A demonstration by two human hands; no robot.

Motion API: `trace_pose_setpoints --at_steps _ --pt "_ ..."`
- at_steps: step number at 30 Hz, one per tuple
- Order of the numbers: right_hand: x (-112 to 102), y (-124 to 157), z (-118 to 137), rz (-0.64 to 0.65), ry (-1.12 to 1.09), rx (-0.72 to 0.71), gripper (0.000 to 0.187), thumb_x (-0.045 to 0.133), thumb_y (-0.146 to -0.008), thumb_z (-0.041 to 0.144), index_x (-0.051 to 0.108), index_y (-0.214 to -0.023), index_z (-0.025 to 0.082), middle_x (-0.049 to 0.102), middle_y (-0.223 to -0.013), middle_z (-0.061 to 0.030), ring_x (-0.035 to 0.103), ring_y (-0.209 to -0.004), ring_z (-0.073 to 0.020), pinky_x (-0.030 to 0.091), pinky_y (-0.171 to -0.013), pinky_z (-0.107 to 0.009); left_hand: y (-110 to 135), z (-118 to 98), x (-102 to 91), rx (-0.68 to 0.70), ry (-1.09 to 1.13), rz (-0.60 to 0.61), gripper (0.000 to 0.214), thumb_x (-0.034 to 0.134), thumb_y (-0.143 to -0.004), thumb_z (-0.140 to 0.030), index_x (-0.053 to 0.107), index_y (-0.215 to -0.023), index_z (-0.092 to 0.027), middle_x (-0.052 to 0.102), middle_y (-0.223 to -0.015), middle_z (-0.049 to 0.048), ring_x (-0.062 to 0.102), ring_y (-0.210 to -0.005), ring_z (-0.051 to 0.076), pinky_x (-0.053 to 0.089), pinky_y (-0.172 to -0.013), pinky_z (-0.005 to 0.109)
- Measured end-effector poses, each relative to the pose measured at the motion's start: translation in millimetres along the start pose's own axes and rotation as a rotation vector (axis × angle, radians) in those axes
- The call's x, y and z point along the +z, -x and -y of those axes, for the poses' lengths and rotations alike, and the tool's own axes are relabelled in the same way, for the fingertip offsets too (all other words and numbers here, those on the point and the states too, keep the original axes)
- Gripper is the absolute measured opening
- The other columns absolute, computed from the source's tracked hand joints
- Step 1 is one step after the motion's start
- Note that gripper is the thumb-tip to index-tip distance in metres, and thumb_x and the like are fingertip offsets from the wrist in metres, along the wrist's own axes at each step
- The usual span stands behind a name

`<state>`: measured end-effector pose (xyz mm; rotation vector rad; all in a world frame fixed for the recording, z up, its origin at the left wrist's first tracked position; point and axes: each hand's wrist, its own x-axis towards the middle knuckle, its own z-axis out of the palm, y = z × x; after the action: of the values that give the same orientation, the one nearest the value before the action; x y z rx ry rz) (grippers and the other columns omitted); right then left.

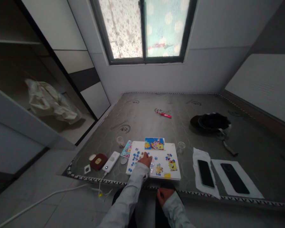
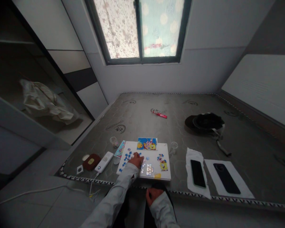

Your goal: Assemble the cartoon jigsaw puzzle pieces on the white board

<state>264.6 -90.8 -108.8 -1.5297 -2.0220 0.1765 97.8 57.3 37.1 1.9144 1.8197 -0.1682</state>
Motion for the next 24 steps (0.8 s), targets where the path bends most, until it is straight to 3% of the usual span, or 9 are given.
trace_pose_setpoints --at_steps 5,11,24 --pt "-10 -3 0 0.114 -0.009 -0.014 0.041 0.042 -0.094 0.031 0.061 -0.059 0.021 0.063 -0.056 0.0002 0.053 -0.049 -0.0114 0.027 -0.054 -0.028 -8 -2 -6.3 -0.035 -0.013 -0.050 0.033 0.044 -0.096 -0.031 0.064 -0.122 -0.033 0.050 -0.135 0.0055 0.065 -0.097 0.020 0.049 -0.076 0.031" --pt "-15 -4 1 0.265 0.031 0.074 0.040 0.041 -0.094 0.033 0.065 -0.063 0.023 0.067 -0.063 -0.0001 0.058 -0.058 -0.0127 0.027 -0.057 -0.029 -24 -9 -16.7 -0.091 0.023 -0.032 0.022 0.056 -0.092 -0.029 0.068 -0.111 -0.029 0.054 -0.135 0.0034 0.064 -0.100 0.017 0.046 -0.080 0.026" --pt "-21 -8 -1 0.357 0.016 0.069 0.043 0.038 -0.098 0.035 0.065 -0.067 0.023 0.069 -0.067 -0.0004 0.060 -0.061 -0.0128 0.027 -0.059 -0.030 -23 -6 -17.5 -0.088 0.099 -0.059 0.026 0.056 -0.093 -0.033 0.069 -0.115 -0.025 0.054 -0.133 0.0062 0.065 -0.101 0.018 0.048 -0.081 0.027"
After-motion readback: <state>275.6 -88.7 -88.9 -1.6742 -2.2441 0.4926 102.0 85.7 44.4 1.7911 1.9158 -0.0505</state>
